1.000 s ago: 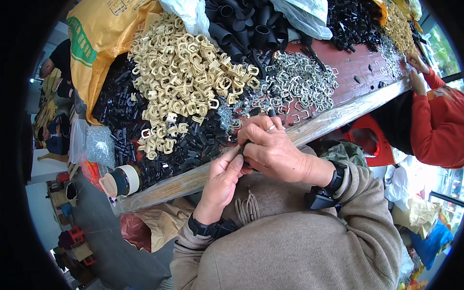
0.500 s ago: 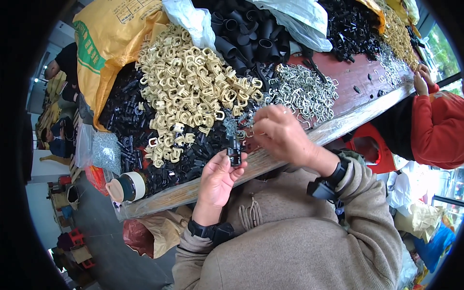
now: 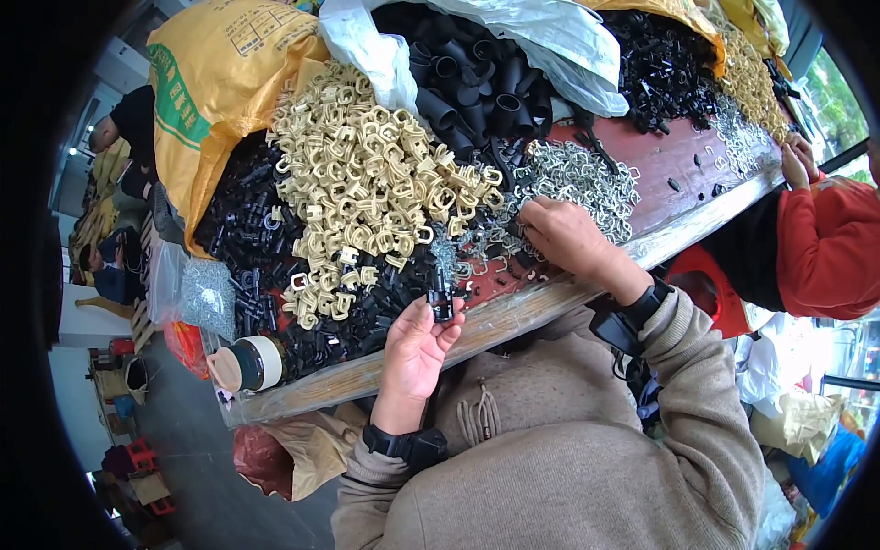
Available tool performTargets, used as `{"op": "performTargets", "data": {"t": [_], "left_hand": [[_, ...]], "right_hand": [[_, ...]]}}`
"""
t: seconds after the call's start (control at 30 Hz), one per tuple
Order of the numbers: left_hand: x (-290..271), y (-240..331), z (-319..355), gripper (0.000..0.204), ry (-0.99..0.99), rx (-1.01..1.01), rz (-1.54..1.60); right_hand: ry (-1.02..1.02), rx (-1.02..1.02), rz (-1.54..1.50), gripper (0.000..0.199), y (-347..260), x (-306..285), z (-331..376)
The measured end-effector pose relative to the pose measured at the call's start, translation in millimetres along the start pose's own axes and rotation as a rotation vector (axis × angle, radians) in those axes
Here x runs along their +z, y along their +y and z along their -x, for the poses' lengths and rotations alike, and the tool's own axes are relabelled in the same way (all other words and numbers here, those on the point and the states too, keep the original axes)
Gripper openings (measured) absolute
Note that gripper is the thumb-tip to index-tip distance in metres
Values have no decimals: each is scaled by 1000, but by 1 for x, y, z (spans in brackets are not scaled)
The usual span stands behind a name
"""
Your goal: The person assembles components by hand, fitting a beige clip into a black plastic part before sliding a purple sleeve over the assembly. They repeat this process, placing the finished units into a large green bag.
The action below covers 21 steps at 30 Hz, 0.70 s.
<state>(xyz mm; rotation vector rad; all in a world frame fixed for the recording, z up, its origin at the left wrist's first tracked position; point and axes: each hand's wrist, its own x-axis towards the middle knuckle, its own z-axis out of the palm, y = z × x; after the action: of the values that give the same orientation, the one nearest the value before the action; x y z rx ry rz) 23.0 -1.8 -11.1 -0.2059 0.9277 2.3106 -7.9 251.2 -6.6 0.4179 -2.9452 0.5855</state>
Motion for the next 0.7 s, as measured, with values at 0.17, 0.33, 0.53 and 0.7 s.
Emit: {"op": "performTargets", "data": {"t": [0.17, 0.33, 0.53, 0.7], "left_hand": [[0, 1, -2, 25, -5, 15, 6], [-1, -1, 0, 25, 13, 34, 30], [-4, 0, 2, 23, 9, 50, 49], [-1, 0, -1, 23, -23, 32, 42]], "right_hand": [[93, 20, -131, 23, -9, -7, -16], [123, -10, 4, 26, -12, 1, -33], [139, 78, 136, 24, 3, -12, -9], [81, 75, 75, 18, 17, -4, 7]]}}
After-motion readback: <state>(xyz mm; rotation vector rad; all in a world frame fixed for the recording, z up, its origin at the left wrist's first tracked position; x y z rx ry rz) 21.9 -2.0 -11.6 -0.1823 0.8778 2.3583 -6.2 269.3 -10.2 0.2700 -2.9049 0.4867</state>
